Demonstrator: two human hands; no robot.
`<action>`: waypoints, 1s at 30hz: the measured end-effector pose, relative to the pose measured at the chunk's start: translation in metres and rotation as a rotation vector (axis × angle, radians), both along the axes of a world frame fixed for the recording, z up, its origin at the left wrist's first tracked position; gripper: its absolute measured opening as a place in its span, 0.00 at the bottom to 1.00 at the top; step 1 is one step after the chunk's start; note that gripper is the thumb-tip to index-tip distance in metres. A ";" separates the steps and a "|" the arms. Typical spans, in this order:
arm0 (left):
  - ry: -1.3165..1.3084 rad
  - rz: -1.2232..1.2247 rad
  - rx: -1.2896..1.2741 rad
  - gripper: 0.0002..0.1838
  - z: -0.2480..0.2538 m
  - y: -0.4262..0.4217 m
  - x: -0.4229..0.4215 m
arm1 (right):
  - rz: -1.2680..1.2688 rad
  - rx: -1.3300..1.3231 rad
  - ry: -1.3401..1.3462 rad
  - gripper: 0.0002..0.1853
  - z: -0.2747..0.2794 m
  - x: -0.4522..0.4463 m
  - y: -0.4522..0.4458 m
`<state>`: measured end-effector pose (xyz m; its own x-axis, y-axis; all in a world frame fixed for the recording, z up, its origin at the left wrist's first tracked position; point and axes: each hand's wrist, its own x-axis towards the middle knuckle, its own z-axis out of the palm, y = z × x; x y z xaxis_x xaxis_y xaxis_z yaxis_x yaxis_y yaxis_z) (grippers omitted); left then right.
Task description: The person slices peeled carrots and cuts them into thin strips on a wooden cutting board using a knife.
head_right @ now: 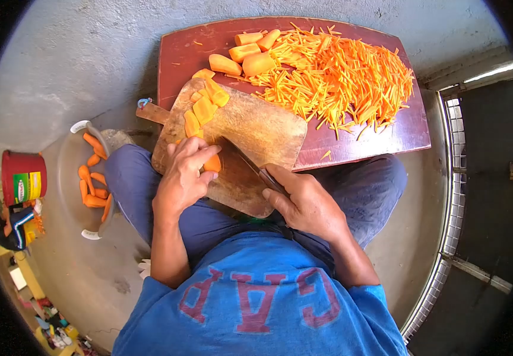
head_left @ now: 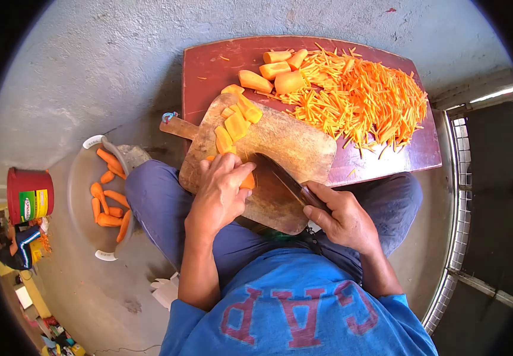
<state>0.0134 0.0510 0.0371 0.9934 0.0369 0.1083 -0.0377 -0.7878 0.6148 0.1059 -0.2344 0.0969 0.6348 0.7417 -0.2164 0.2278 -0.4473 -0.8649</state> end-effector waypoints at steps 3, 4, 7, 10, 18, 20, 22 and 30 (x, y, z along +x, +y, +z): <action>-0.009 -0.017 -0.041 0.27 -0.011 0.000 0.005 | -0.051 0.021 -0.021 0.21 0.000 0.002 0.000; -0.011 -0.023 -0.058 0.27 -0.012 -0.001 0.006 | -0.056 0.011 -0.020 0.21 0.000 0.002 -0.001; 0.010 -0.030 -0.062 0.24 -0.008 -0.001 0.005 | -0.060 0.008 -0.030 0.22 0.003 0.001 -0.005; -0.055 0.067 -0.058 0.20 0.007 0.001 0.002 | -0.017 0.070 -0.046 0.24 0.004 -0.005 -0.012; -0.239 0.275 -0.095 0.12 -0.007 0.018 0.007 | 0.152 -0.004 0.029 0.24 0.013 -0.032 0.002; -0.272 0.231 -0.065 0.10 -0.007 0.009 0.009 | 0.135 -0.053 -0.018 0.24 0.012 -0.034 0.003; -0.240 0.190 -0.039 0.11 -0.008 0.001 0.009 | 0.073 -0.072 -0.062 0.24 0.014 -0.029 -0.002; -0.257 0.087 -0.027 0.18 -0.018 -0.033 0.028 | -0.168 -0.015 0.024 0.20 0.023 -0.007 -0.029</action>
<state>0.0419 0.0180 0.0193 0.9265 0.1273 0.3541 -0.1280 -0.7782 0.6148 0.0985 -0.2629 0.1203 0.7439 0.6225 -0.2433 0.1282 -0.4902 -0.8621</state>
